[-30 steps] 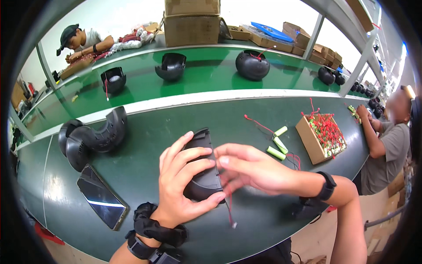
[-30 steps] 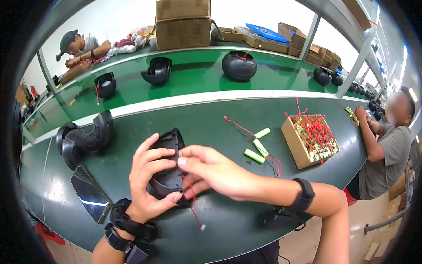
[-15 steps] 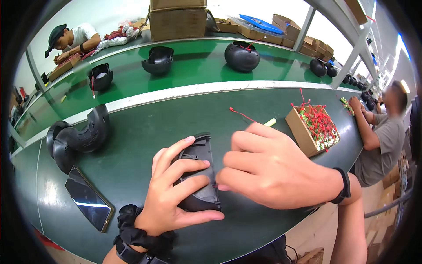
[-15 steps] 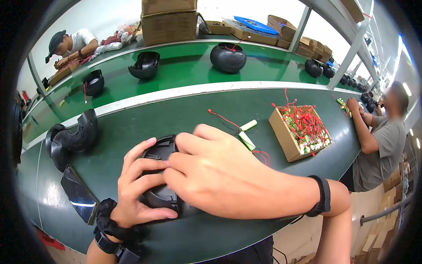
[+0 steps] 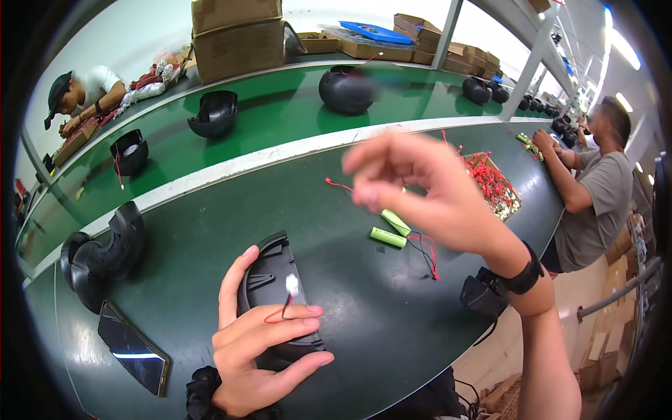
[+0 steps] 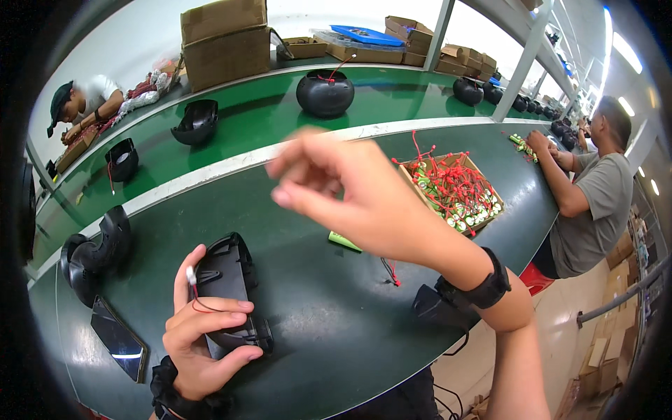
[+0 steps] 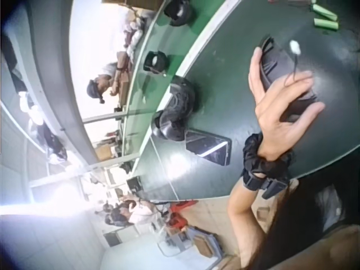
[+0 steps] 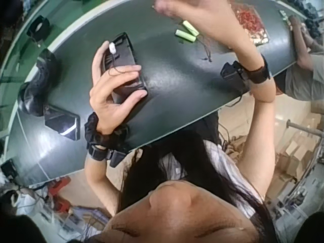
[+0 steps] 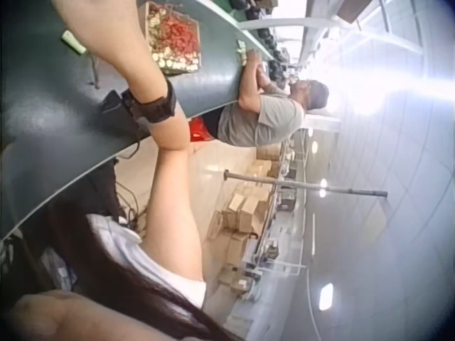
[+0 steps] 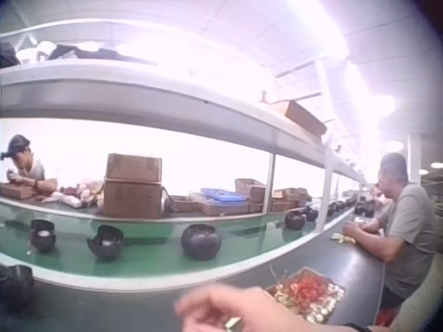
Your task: The person is assembling a round plastic electronic device, inserting batteries and connecting wires.
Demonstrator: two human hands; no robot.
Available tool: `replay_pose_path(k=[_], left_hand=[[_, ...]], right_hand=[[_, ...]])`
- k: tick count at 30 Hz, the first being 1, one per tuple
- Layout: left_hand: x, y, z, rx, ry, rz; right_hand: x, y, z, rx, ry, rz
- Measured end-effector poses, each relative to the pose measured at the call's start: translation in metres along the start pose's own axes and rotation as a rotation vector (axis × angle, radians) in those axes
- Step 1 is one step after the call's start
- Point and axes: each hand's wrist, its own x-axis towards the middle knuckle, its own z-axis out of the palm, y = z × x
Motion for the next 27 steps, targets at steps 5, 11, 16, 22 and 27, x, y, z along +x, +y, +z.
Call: replay_pose_path(k=[5, 11, 16, 22, 27], left_hand=[[-0.001, 0.003, 0.003, 0.001, 0.004, -0.021], [-0.002, 0.001, 0.002, 0.021, 0.040, 0.001], [-0.008, -0.007, 0.013, -0.133, 0.132, 0.014], [-0.010, -0.010, 0.015, -0.266, 0.186, -0.011], [-0.001, 0.002, 0.002, -0.004, -0.013, -0.008]], right_hand=[[-0.037, 0.038, 0.006, -0.883, -0.306, 0.159], [-0.034, 0.039, -0.002, -0.830, -0.365, 0.288], [-0.030, 0.041, 0.000, 0.825, -0.151, 0.321], [-0.028, 0.063, 0.033, 0.948, -0.034, 0.292], [-0.030, 0.059, 0.040, -0.129, -0.003, -0.078]])
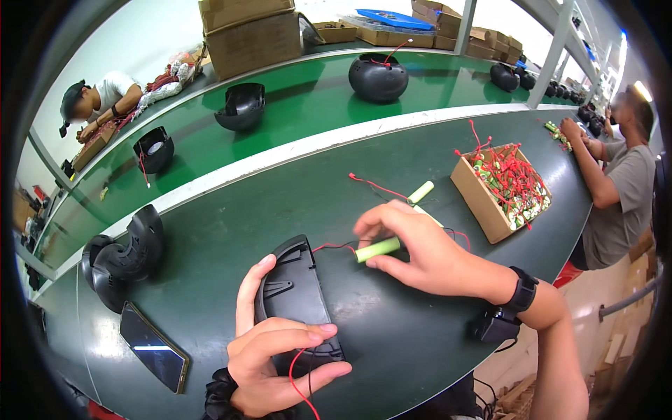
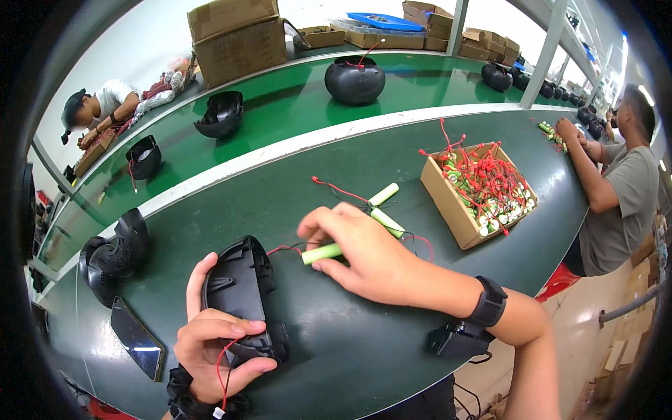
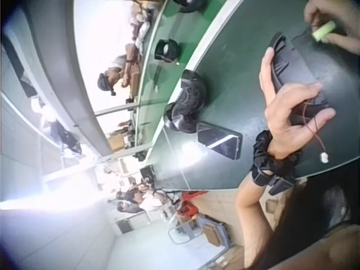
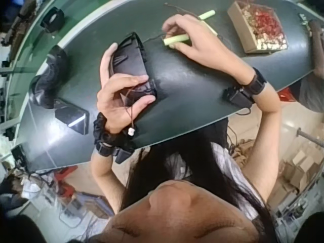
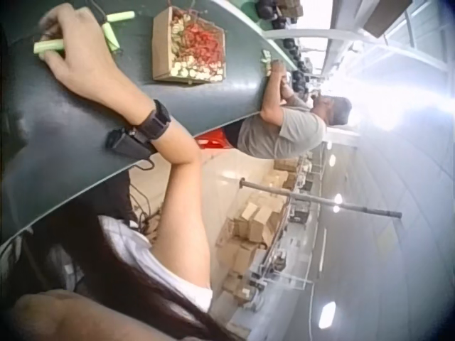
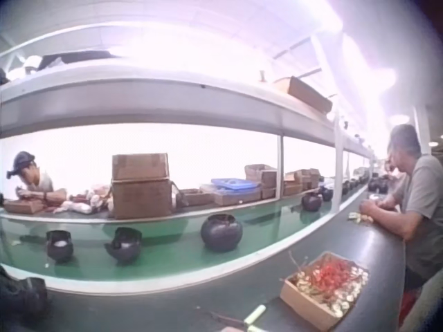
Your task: The person is assembling a round plastic electronic device, inserting batteries and connecting wires.
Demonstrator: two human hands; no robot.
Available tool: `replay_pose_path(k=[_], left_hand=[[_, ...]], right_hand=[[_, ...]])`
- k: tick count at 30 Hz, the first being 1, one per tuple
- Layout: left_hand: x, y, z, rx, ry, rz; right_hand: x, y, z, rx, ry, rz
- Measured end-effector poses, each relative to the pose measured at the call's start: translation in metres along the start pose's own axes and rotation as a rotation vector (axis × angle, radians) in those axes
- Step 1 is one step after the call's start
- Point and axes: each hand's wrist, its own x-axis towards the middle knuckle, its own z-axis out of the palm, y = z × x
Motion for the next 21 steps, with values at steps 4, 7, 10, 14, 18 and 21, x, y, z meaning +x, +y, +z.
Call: replay_pose_path(k=[4, 7, 10, 14, 18, 21], left_hand=[[0.000, 0.001, -0.004, 0.058, -0.035, 0.020], [-0.001, -0.004, -0.002, -0.001, -0.032, 0.006], [-0.002, -0.002, -0.002, 0.027, -0.032, 0.001], [-0.001, -0.003, 0.001, -0.010, 0.026, 0.034], [-0.002, -0.003, -0.002, -0.053, -0.073, 0.000], [-0.003, -0.002, -0.004, -0.078, -0.090, 0.019]], right_hand=[[-0.004, 0.000, 0.001, -0.464, -0.049, -0.092], [0.001, -0.012, -0.009, -0.239, -0.094, 0.184], [-0.001, -0.014, -0.003, 0.576, -0.023, 0.382], [-0.006, -0.004, 0.018, 1.092, 0.007, 0.349], [-0.006, -0.008, 0.017, 1.104, 0.043, 0.389], [-0.006, -0.013, 0.012, 1.048, 0.031, 0.427]])
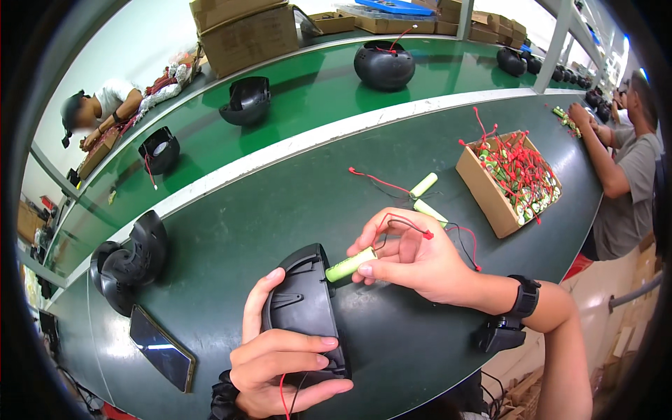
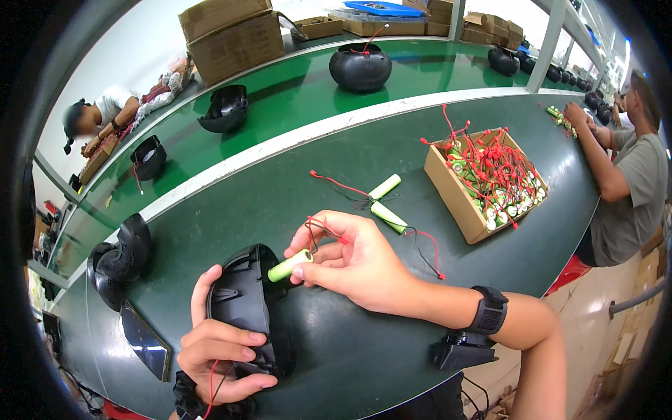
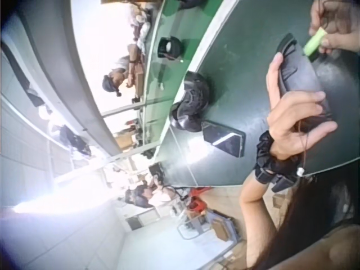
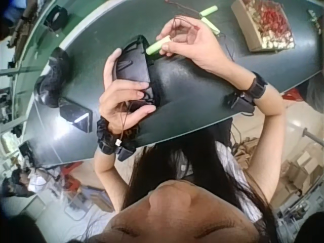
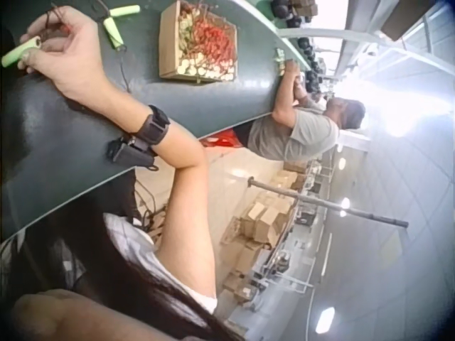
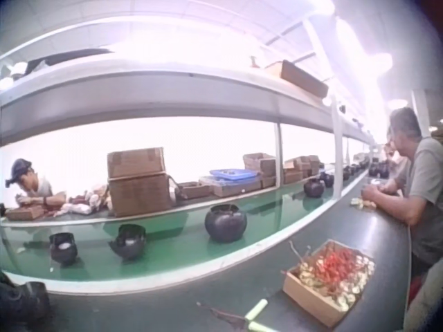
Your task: The person is assembling a round plastic electronic device, inserting batteries and connecting wires.
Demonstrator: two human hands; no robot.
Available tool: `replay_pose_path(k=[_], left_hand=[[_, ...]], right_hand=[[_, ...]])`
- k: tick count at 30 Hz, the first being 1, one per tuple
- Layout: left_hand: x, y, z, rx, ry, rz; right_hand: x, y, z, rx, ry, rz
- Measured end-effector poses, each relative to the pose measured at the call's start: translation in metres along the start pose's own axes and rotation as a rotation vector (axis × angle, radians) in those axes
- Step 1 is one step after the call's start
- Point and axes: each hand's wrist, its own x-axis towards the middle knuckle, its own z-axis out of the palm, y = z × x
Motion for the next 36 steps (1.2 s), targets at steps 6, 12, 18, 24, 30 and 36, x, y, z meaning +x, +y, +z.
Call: replay_pose_path(k=[6, 12, 18, 24, 30, 36], left_hand=[[0.002, -0.003, 0.001, -0.060, -0.049, 0.031], [0.000, 0.000, -0.003, -0.070, -0.043, 0.013], [0.001, -0.004, 0.002, -0.063, -0.015, 0.042], [-0.001, -0.003, 0.004, -0.049, 0.001, 0.046], [0.009, 0.012, 0.008, -0.053, 0.024, 0.048], [0.007, 0.011, 0.014, -0.102, 0.051, -0.062]], right_hand=[[-0.001, 0.019, -0.009, -0.013, 0.000, -0.194], [0.001, 0.014, -0.008, -0.568, -0.112, -0.504], [-0.002, 0.028, -0.002, -0.343, -0.102, -0.337], [-0.004, 0.028, -0.001, 0.003, 0.036, 0.047], [-0.004, 0.019, -0.002, -0.198, -0.029, 0.098], [-0.003, 0.025, 0.001, -0.019, -0.022, 0.060]])
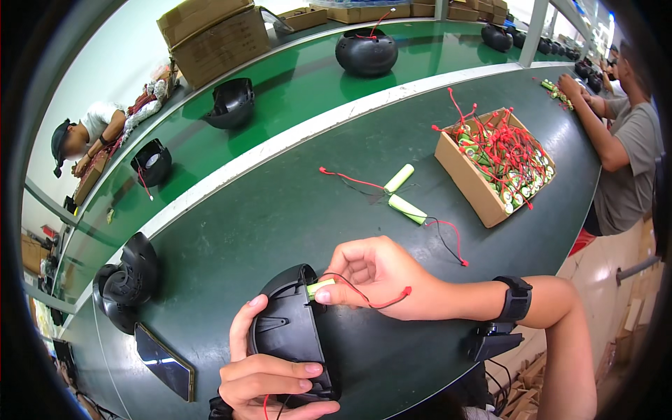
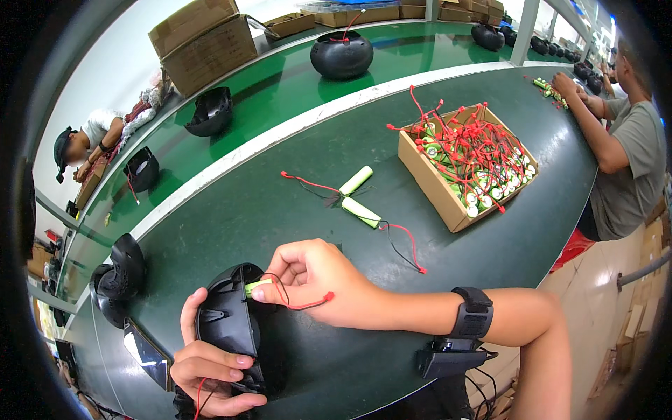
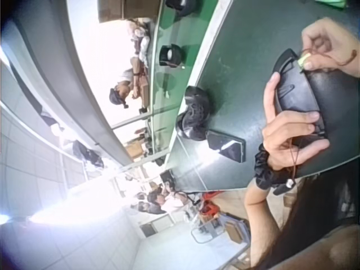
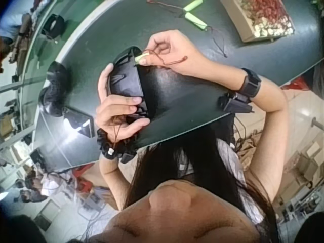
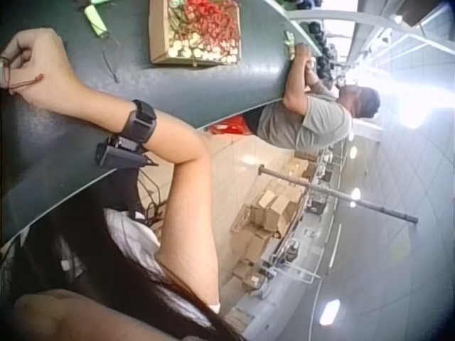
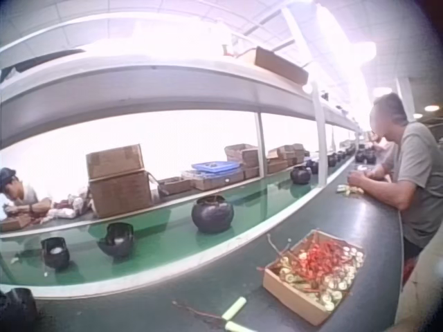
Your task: The person is assembling a round plastic electronic device, inserting batteries and connecting wires.
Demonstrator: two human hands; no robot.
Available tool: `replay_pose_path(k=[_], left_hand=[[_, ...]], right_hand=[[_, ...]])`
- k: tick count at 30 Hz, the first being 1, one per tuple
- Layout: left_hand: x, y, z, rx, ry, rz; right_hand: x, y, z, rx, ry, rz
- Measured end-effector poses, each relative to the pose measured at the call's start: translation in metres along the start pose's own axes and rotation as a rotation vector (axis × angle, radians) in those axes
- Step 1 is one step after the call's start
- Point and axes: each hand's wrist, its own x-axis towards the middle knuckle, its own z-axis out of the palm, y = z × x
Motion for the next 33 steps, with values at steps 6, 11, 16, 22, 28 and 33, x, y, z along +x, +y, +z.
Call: replay_pose_path(k=[6, 11, 16, 22, 28, 33], left_hand=[[-0.003, 0.000, -0.004, 0.097, -0.068, 0.052], [-0.002, 0.001, 0.000, 0.075, -0.045, 0.043], [0.000, 0.003, 0.003, 0.024, 0.021, -0.006], [0.009, 0.015, 0.001, 0.036, -0.036, -0.019], [0.008, 0.016, 0.000, 0.037, -0.060, -0.003], [0.009, 0.011, -0.002, -0.042, -0.068, 0.006]], right_hand=[[-0.007, -0.017, 0.007, -0.244, 0.086, -0.004], [-0.004, -0.008, 0.002, -0.227, 0.050, -0.041], [-0.002, -0.015, 0.001, -0.110, -0.031, 0.179], [-0.005, -0.017, 0.003, -0.353, 0.032, -0.039], [0.002, -0.006, 0.000, -0.055, -0.021, 0.068], [-0.001, -0.016, -0.024, -0.151, -0.221, -0.002]])
